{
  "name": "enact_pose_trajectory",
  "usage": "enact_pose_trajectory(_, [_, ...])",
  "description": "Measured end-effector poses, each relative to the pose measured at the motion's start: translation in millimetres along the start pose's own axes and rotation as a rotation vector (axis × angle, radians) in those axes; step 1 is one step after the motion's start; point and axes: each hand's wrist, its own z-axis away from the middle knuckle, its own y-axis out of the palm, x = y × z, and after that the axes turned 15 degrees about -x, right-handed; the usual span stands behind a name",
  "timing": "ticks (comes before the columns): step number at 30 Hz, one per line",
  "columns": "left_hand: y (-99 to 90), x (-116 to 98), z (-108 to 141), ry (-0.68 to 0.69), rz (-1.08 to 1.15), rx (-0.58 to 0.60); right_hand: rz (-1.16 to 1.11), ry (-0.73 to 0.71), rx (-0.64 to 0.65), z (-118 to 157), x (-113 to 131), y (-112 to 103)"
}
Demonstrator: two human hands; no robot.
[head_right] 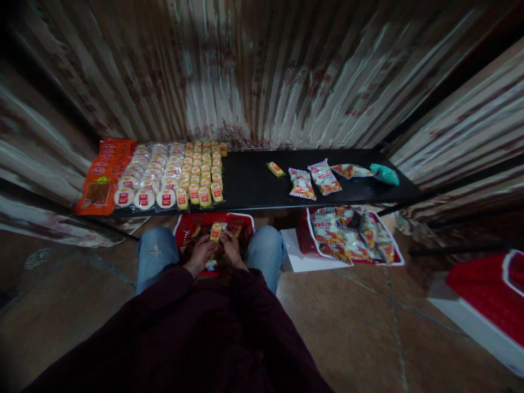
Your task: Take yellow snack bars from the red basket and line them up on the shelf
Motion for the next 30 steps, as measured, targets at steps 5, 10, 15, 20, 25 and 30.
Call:
enact_pose_trajectory(5, [1.2, -2, 6, 0.155, -0.097, 0.009, -0.054, 0.009, 0.007, 13, 2, -5])
enact_pose_trajectory(10, [4.5, -6, 14, 0.207, -0.214, 0.033, -0.062, 0.014, 0.017, 17, 3, -10])
enact_pose_trajectory(15, [7.6, -9, 18, 0.22, -0.261, -0.003, -0.056, -0.043, -0.029, 15, 2, -12])
enact_pose_trajectory(20, [7.5, -7, 18, 0.244, -0.274, -0.041, -0.024, -0.068, -0.062, 14, -2, -13])
enact_pose_trajectory(25, [8.9, -5, 16, 0.152, -0.249, -0.034, -0.021, -0.038, -0.029, 16, 2, -12])
enact_pose_trajectory(30, [7.6, -2, 11, 0.089, -0.15, -0.018, -0.077, -0.001, -0.049, 18, 7, -10])
